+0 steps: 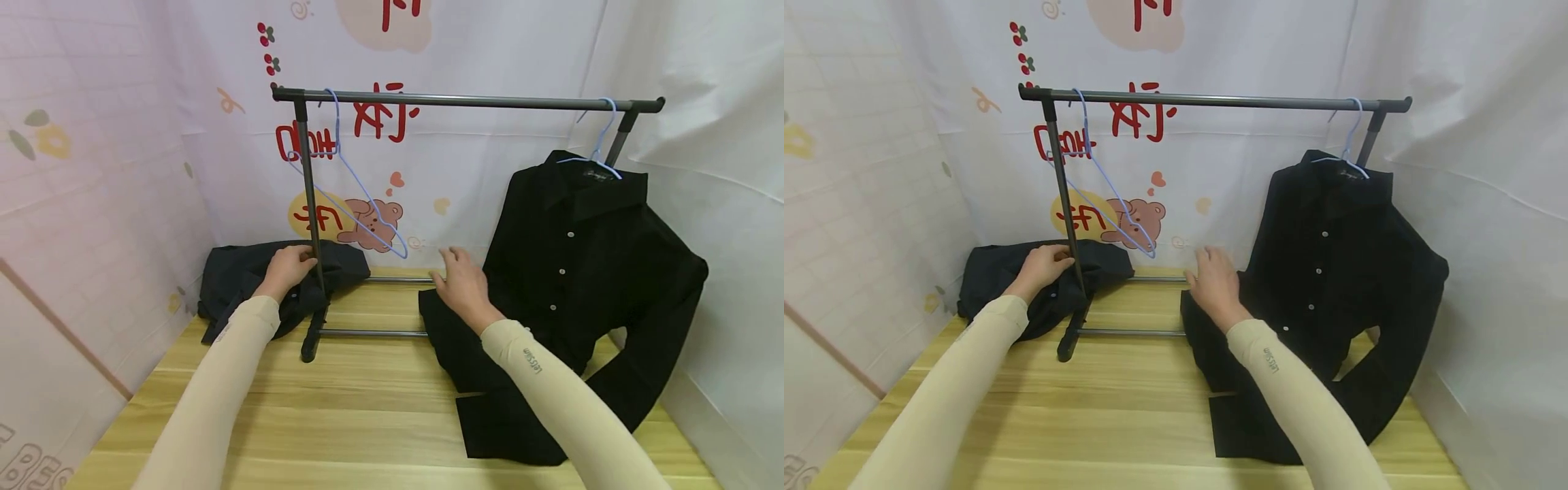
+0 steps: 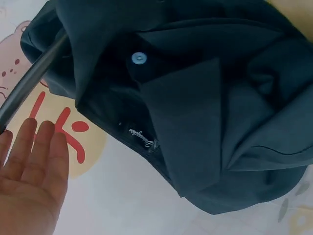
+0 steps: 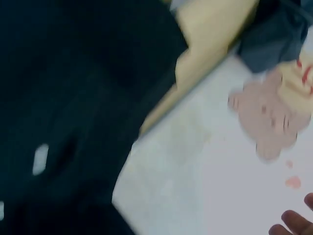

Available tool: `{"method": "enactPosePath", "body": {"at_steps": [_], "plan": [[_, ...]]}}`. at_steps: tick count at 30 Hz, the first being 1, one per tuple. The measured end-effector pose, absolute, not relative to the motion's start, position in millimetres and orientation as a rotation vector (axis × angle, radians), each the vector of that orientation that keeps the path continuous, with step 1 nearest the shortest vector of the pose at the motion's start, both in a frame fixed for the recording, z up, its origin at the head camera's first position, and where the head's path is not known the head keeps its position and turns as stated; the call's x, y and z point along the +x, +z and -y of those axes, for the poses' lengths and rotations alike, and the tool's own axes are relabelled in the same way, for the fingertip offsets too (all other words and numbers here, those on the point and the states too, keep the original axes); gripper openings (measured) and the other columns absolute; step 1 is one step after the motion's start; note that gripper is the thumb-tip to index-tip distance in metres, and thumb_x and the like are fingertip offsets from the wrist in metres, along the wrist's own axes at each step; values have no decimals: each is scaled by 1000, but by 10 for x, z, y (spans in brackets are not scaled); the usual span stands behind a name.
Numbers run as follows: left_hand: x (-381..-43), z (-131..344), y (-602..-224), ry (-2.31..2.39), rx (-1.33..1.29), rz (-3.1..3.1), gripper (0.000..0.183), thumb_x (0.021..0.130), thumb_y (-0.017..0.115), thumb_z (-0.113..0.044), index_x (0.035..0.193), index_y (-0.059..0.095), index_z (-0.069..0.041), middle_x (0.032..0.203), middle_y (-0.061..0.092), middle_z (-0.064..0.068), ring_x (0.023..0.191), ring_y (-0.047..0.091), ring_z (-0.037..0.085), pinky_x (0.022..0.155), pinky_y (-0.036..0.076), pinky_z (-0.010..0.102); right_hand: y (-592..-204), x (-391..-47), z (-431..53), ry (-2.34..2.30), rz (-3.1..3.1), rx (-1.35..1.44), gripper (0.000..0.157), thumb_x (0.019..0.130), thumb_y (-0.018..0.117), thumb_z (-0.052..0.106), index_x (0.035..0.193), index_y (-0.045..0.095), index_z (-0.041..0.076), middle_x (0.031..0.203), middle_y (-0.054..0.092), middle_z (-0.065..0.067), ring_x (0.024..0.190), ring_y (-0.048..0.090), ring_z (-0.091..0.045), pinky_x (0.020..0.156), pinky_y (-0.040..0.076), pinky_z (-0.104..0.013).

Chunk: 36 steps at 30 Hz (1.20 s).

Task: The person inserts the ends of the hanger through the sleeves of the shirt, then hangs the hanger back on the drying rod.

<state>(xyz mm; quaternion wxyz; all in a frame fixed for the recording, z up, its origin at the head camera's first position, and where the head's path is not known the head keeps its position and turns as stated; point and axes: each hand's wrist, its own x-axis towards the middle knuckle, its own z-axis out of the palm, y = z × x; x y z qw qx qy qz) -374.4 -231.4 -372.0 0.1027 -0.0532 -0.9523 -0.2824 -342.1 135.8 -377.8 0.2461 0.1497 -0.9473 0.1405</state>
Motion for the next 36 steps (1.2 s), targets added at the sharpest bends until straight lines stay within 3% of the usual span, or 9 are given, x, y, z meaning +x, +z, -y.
{"method": "enactPosePath", "body": {"at_steps": [7,12,18,24,27,30,36], "plan": [[-3652,2586,-3745,-844,-161,2812,42,102,57,-19,139,54,2,129,58,27,116,55,43,97,44,57,-4244,-3377,-662,464,2732,511,61,96,65,43,145,49,11,139,53,-14,122,55,-31,93,50,-47],[-3612,2882,-3799,-756,-60,2847,55,101,59,-25,145,44,3,144,41,31,129,40,49,105,32,63,-4429,-3349,-256,492,2799,600,64,96,64,46,147,47,11,140,53,-13,122,56,-31,94,50,-46],[-3559,3185,-3947,-721,121,2943,97,93,67,-41,156,10,5,150,14,42,136,16,59,106,16,72,-4528,-3298,118,514,2864,666,66,95,63,47,147,46,10,141,53,-13,126,53,-30,98,47,-44],[-3492,3315,-4126,-796,269,3105,125,88,70,-54,152,-22,1,153,-6,43,138,-1,63,103,4,79,-4612,-3240,299,441,2872,710,65,95,64,48,146,49,11,139,54,-12,122,56,-29,95,50,-41],[-3486,3313,-4220,-842,300,3195,127,88,70,-52,149,-29,-1,154,-5,40,138,-4,62,102,-3,79,-4628,-3213,336,437,2876,725,65,95,63,49,145,49,10,139,55,-12,122,56,-29,95,50,-41],[-3492,3317,-4322,-859,313,3253,125,91,71,-44,147,-32,-1,153,4,41,137,3,64,102,-3,79,-4629,-3193,354,460,2880,733,65,95,64,48,146,49,10,139,54,-12,123,55,-29,95,50,-43],[-3453,3380,-4520,-792,348,3253,112,92,69,-19,147,-24,10,141,27,49,128,27,67,105,16,75,-4607,-3165,346,453,2885,734,65,95,64,48,146,49,11,139,55,-11,122,56,-28,95,50,-43]]}}
